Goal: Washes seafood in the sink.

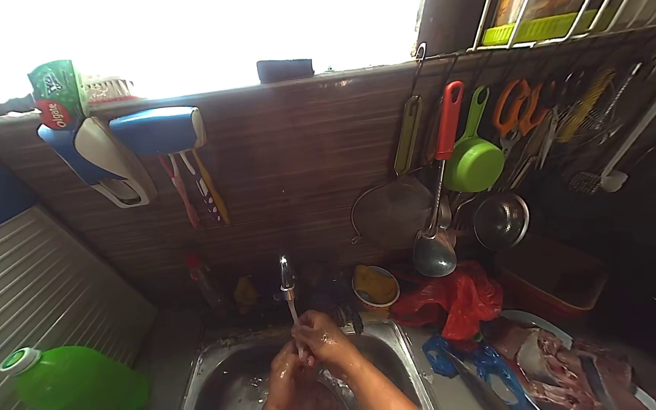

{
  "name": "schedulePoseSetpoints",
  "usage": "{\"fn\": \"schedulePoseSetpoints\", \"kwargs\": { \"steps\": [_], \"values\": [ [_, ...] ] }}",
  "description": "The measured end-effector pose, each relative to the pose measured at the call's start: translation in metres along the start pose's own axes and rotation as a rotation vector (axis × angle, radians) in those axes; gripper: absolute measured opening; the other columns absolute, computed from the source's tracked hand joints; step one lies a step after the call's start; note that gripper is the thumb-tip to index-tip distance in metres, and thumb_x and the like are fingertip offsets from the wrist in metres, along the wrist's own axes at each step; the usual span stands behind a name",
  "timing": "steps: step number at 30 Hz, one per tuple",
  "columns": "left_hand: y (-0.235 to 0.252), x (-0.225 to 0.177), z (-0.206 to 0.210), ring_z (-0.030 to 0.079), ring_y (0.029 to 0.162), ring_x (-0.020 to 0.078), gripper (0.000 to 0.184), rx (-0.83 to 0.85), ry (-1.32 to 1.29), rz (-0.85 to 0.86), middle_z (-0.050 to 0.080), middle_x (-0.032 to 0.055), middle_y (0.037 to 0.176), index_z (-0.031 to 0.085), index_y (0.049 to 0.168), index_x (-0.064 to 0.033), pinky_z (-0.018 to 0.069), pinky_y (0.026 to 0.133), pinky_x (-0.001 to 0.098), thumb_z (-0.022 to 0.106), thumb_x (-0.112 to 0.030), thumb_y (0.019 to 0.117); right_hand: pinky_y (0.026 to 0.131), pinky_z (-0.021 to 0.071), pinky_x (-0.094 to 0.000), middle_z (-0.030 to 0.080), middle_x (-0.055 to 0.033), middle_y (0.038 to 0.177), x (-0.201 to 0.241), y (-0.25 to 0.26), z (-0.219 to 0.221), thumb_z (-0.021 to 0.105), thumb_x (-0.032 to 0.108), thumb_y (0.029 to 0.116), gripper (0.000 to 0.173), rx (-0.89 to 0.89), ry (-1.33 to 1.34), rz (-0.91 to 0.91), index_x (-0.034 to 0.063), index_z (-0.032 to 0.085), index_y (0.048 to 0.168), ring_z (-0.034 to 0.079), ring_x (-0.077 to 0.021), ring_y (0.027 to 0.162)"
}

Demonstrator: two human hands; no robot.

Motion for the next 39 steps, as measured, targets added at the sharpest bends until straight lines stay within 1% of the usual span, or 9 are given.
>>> {"fn": "schedulePoseSetpoints", "kwargs": {
  "steps": [5,7,9,15,22,26,32,37,39],
  "values": [
    [-0.003,0.024,-0.012,0.06,0.069,0.0044,0.011,-0.044,0.326,0.021,0.062,-0.0023,0.075,0.058,0.093,-0.0046,0.0542,0.067,0.0252,0.048,-0.001,0.0961,0.049,0.0474,-0.0294,0.057,-0.0029,0.069,0.007,-0.004,0.017,0.059,0.024,0.0983,0.02,0.007,-0.162,-0.05,0.0066,0.063,0.108,0.054,-0.0124,0.051],
    [-0.009,0.032,-0.017,0.062,0.097,0.0117,0.028,-0.05,0.406,0.013,0.065,0.0146,0.105,0.055,0.122,0.0122,0.0532,0.09,0.0303,0.052,0.001,0.0968,0.06,0.0501,-0.0358,0.061,-0.0066,0.081,0.015,-0.013,0.023,0.059,0.02,0.0955,0.019,-0.018,-0.271,-0.118,0.0046,0.067,0.102,0.058,-0.0161,0.065],
    [-0.004,0.038,-0.019,0.063,0.104,0.0124,0.038,-0.051,0.375,-0.02,0.064,0.0168,0.116,0.049,0.134,0.0105,0.0537,0.094,0.0301,0.051,0.001,0.0979,0.066,0.0521,-0.0368,0.061,-0.0075,0.086,0.02,-0.021,0.025,0.059,0.019,0.0943,0.017,-0.043,-0.285,-0.196,0.0044,0.068,0.098,0.059,-0.017,0.071],
    [0.011,0.032,-0.008,0.063,0.069,0.0086,0.015,-0.02,0.12,-0.129,0.064,0.0026,0.077,0.061,0.105,-0.0011,0.0566,0.067,0.0277,0.047,-0.005,0.1028,0.041,0.0466,-0.0256,0.059,-0.0029,0.067,0.036,-0.055,0.003,0.062,0.014,0.0979,0.016,-0.13,0.135,-0.249,0.0033,0.063,0.11,0.052,-0.0104,0.046],
    [0.019,0.016,0.017,0.067,0.062,0.0215,0.033,0.083,-0.43,-0.437,0.069,0.0131,0.078,0.066,0.103,-0.0052,0.057,0.054,0.0364,0.039,-0.024,0.1019,0.056,0.0562,-0.0334,0.064,-0.0078,0.077,-0.022,-0.025,-0.024,0.057,0.019,0.1026,0.026,-0.128,-0.079,-0.024,0.0028,0.061,0.123,0.063,-0.0171,0.06],
    [0.011,0.032,0.016,0.05,0.043,0.0073,0.05,-0.02,-0.305,-0.408,0.054,-0.0017,0.054,0.055,0.075,-0.0152,0.0458,0.043,0.0237,0.025,-0.033,0.1116,0.06,0.0582,-0.0335,0.065,-0.0067,0.08,-0.009,-0.024,-0.004,0.057,0.016,0.1018,0.028,-0.087,-0.063,-0.096,0.004,0.058,0.127,0.065,-0.0165,0.063],
    [0.006,0.033,0.016,0.049,0.044,0.0097,0.044,0.019,-0.229,-0.38,0.055,0.0013,0.058,0.061,0.081,-0.0101,0.0437,0.04,0.0253,0.036,-0.031,0.111,0.07,0.0586,-0.0381,0.07,-0.0094,0.094,-0.034,-0.008,-0.033,0.061,0.022,0.0978,0.024,-0.348,-0.079,-0.165,0.0045,0.07,0.112,0.067,-0.018,0.077],
    [0.013,0.007,0.024,0.045,0.044,0.0097,0.04,0.122,0.081,-0.289,0.047,-0.0011,0.054,0.058,0.078,-0.0073,0.0427,0.044,0.0268,0.046,-0.03,0.109,0.079,0.0583,-0.0462,0.071,-0.0095,0.1,-0.107,-0.01,-0.006,0.037,0.057,0.1076,0.055,-0.173,0.634,0.168,0.0105,0.065,0.12,0.068,-0.0228,0.091],
    [0.015,0.001,0.022,0.054,0.054,0.0105,0.038,0.254,0.442,-0.198,0.057,-0.0006,0.062,0.065,0.076,-0.0073,0.0489,0.055,0.0305,0.054,-0.031,0.1039,0.078,0.0583,-0.0459,0.069,-0.0076,0.09,-0.113,-0.011,0.012,0.028,0.065,0.1058,0.062,-0.122,0.899,0.205,0.0134,0.063,0.106,0.068,-0.0217,0.084]
  ]
}}
Point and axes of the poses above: each hand's wrist, its own y-axis towards the middle knuckle, its own z-axis out of the palm, x = y × z, the point moved 4 cm from there along y, towards the middle knuckle
